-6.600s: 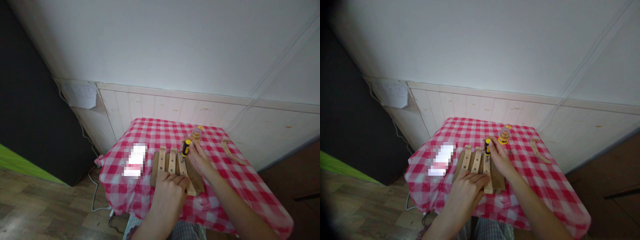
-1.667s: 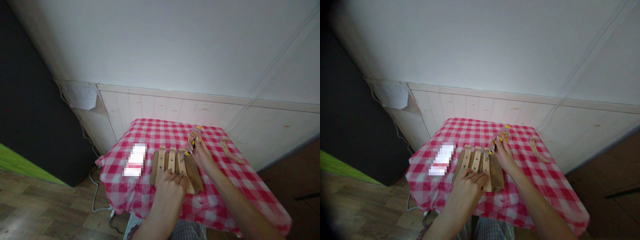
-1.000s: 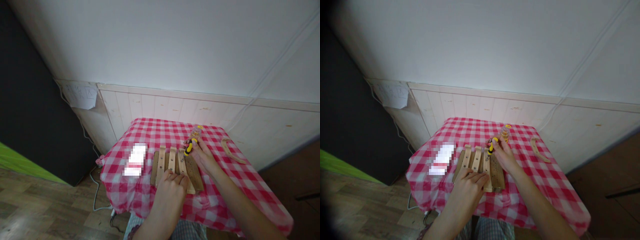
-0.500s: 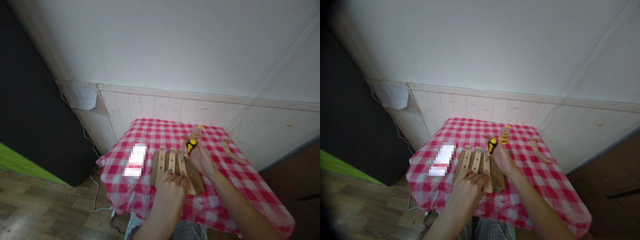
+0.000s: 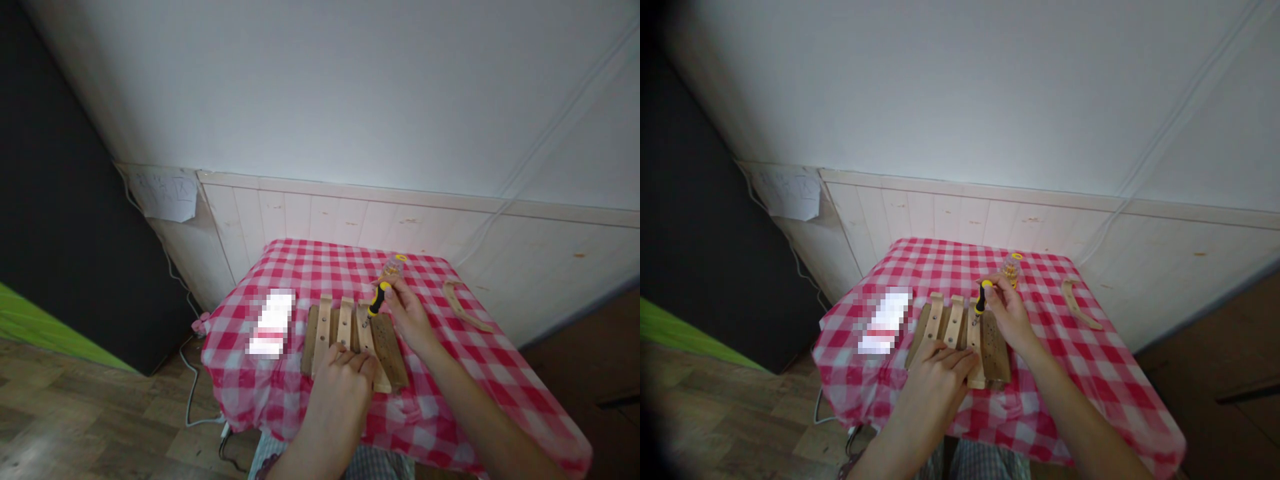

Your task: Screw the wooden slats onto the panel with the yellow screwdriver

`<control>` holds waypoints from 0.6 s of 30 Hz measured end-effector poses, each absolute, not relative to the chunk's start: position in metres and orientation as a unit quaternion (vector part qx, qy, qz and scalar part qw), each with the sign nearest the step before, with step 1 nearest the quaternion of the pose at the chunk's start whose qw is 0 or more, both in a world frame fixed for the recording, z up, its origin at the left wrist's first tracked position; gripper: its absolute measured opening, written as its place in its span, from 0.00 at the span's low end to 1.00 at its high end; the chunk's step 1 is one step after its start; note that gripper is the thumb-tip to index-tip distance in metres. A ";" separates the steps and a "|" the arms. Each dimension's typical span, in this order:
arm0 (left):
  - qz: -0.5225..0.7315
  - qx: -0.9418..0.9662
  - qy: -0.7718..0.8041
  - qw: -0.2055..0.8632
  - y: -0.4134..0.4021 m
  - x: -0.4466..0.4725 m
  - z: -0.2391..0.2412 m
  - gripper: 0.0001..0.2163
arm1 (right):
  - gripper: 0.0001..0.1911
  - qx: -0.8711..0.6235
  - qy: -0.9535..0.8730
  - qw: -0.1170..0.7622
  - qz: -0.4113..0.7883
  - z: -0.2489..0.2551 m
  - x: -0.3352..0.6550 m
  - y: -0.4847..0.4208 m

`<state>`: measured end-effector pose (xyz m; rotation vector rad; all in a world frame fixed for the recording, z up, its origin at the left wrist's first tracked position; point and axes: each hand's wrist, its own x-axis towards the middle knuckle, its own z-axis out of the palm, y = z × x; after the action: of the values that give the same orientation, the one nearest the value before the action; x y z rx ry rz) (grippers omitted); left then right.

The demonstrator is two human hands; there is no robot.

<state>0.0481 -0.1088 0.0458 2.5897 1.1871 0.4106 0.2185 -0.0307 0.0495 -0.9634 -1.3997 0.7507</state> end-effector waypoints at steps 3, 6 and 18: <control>0.142 0.892 0.409 0.127 -0.109 0.049 0.046 0.12 | 0.18 -0.410 -0.614 0.593 0.322 0.055 0.218 -0.034; 0.151 0.893 0.407 0.117 -0.109 0.049 0.044 0.13 | 0.18 -0.401 -0.607 0.586 0.356 0.056 0.216 -0.035; 0.148 0.894 0.404 0.121 -0.109 0.049 0.047 0.13 | 0.20 -0.393 -0.632 0.561 0.363 0.054 0.214 -0.039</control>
<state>0.0486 -0.1085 0.0467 2.6128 1.1809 0.4325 0.2144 -0.0392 0.0543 -0.9265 -1.4883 0.8543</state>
